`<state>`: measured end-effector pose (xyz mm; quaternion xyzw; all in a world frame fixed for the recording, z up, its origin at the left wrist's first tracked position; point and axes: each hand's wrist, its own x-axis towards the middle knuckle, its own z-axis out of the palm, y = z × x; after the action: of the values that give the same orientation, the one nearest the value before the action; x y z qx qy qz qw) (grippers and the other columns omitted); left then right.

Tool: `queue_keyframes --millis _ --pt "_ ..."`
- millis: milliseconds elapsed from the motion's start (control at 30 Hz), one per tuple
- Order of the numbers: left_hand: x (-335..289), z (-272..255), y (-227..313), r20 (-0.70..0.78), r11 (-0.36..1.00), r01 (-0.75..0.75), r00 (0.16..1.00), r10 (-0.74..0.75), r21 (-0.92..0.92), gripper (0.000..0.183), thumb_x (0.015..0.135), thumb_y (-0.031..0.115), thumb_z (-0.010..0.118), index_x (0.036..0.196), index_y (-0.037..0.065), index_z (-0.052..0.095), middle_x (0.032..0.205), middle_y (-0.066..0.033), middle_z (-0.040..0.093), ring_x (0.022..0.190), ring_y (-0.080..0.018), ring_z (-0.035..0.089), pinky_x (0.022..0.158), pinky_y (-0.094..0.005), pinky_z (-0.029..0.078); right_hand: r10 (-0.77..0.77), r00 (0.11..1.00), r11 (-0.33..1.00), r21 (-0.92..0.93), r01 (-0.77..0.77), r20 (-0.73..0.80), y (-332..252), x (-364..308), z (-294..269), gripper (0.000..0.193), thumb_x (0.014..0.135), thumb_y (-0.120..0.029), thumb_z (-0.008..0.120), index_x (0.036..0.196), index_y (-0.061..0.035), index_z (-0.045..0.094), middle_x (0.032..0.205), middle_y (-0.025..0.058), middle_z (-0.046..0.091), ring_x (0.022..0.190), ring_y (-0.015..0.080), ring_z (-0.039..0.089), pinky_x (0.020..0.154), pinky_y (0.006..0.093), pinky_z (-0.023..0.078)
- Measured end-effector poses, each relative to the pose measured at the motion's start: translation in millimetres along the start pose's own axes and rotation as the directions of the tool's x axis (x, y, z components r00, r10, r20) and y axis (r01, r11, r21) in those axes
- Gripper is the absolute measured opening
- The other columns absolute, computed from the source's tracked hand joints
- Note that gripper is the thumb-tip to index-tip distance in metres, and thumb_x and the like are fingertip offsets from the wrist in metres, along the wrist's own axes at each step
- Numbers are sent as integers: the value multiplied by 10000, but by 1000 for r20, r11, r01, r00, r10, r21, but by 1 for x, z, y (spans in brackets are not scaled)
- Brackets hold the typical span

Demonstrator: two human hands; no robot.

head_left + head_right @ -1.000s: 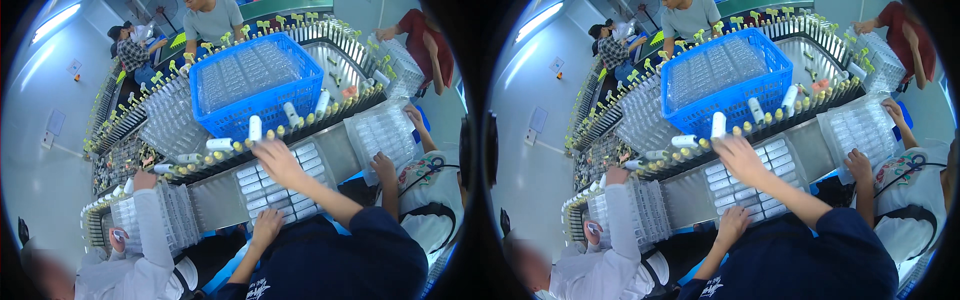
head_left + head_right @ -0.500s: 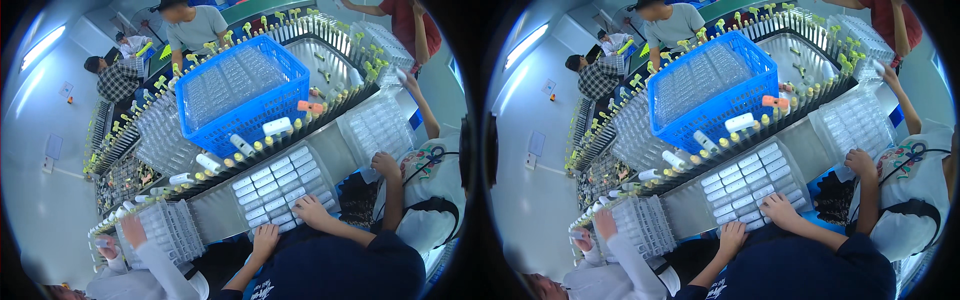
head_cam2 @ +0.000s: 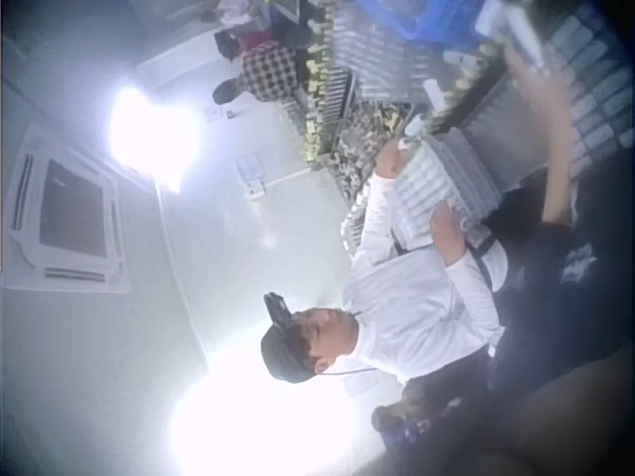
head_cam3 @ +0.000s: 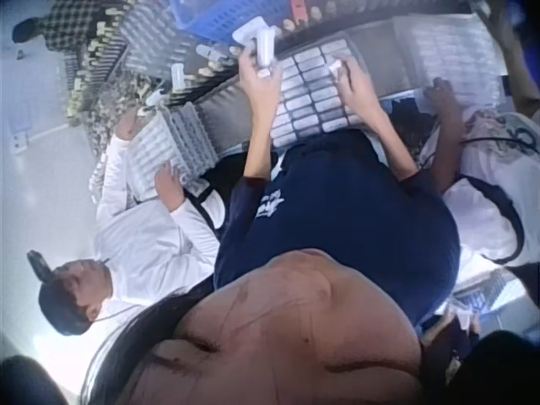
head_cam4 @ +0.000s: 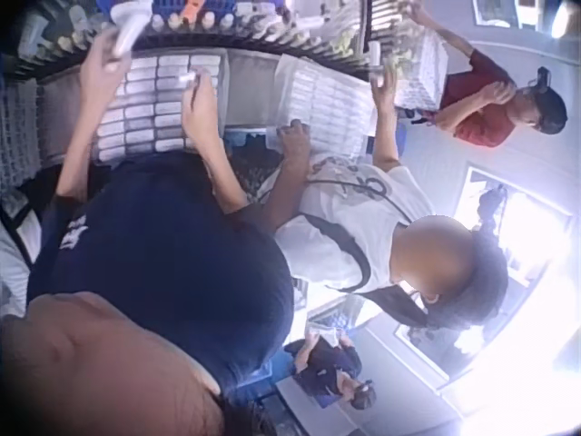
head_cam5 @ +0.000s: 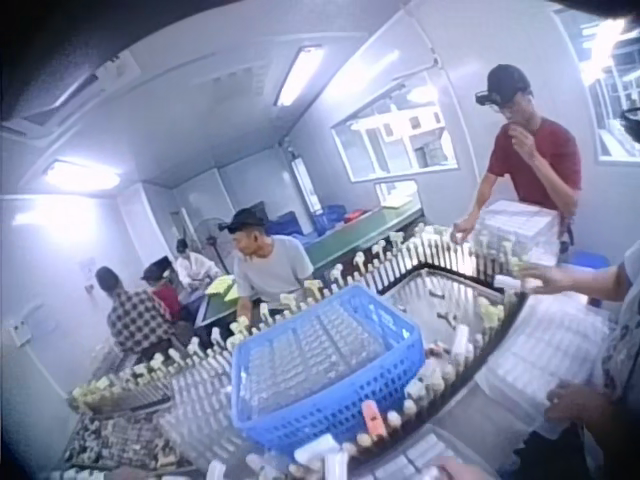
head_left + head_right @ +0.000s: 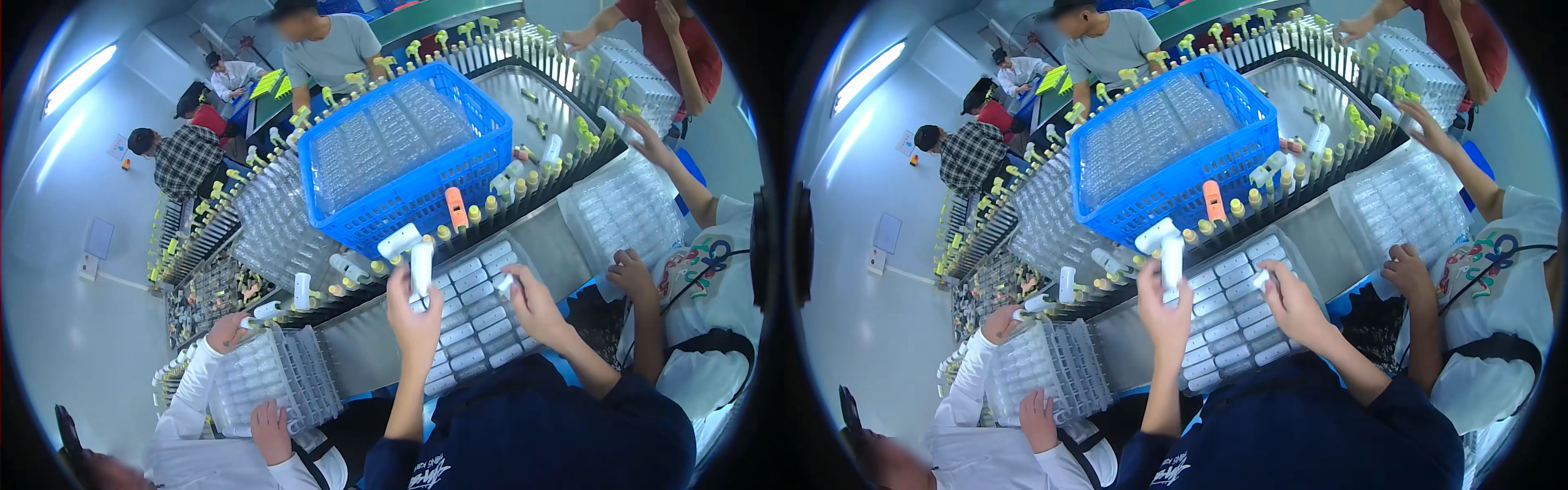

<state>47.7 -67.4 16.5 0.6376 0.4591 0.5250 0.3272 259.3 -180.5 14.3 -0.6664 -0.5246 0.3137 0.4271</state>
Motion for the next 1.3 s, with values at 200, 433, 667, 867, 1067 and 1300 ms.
queue_keyframes --millis 200,433,667,867,1067,1300 --pt "59 68 -10 61 933 -37 998 16 358 632 964 137 729 1551 -20 558 1127 -238 570 994 -408 620 901 -502 512 -67 979 966 233 112 -191 -16 26 -1 303 1143 -105 520 1416 6 588 942 108 671 846 153 713 771 323 544" --pt "62 38 -37 49 763 -104 994 94 638 520 1026 157 636 1514 1 549 1174 -233 595 1064 -450 645 841 -558 569 74 974 955 297 -8 -213 -17 75 18 307 1119 -181 629 1341 32 633 1036 167 718 906 213 740 812 357 566" --pt "41 -20 -44 -15 659 -224 942 336 718 549 1042 138 677 1548 -18 531 1490 -290 555 1371 -491 528 1155 -563 432 -749 662 584 -450 675 21 -58 166 36 376 959 -229 772 1300 -88 701 1225 76 723 1249 295 652 1090 495 490" --pt "-80 -52 -71 172 720 -270 963 209 639 267 940 61 736 1196 -1 687 1182 -210 673 1121 -429 630 999 -529 507 -769 564 461 -351 815 299 -67 172 115 374 906 -274 789 1249 -144 717 1216 32 712 1307 233 608 1216 564 417" --pt "-141 -70 -96 380 796 -283 922 72 536 116 932 31 732 1044 10 709 1052 -173 696 999 -399 660 892 -495 549 -796 530 349 -495 796 293 -71 173 162 315 924 -304 778 1199 -164 710 1170 14 710 1181 243 649 1080 505 489" --pt "-147 -88 -103 318 784 -255 945 78 566 153 930 34 736 1079 4 721 1087 -183 706 1035 -404 668 917 -501 555 -660 422 222 -375 900 622 -116 213 187 366 945 -435 755 1221 -203 695 1137 21 735 1096 260 713 911 458 540"
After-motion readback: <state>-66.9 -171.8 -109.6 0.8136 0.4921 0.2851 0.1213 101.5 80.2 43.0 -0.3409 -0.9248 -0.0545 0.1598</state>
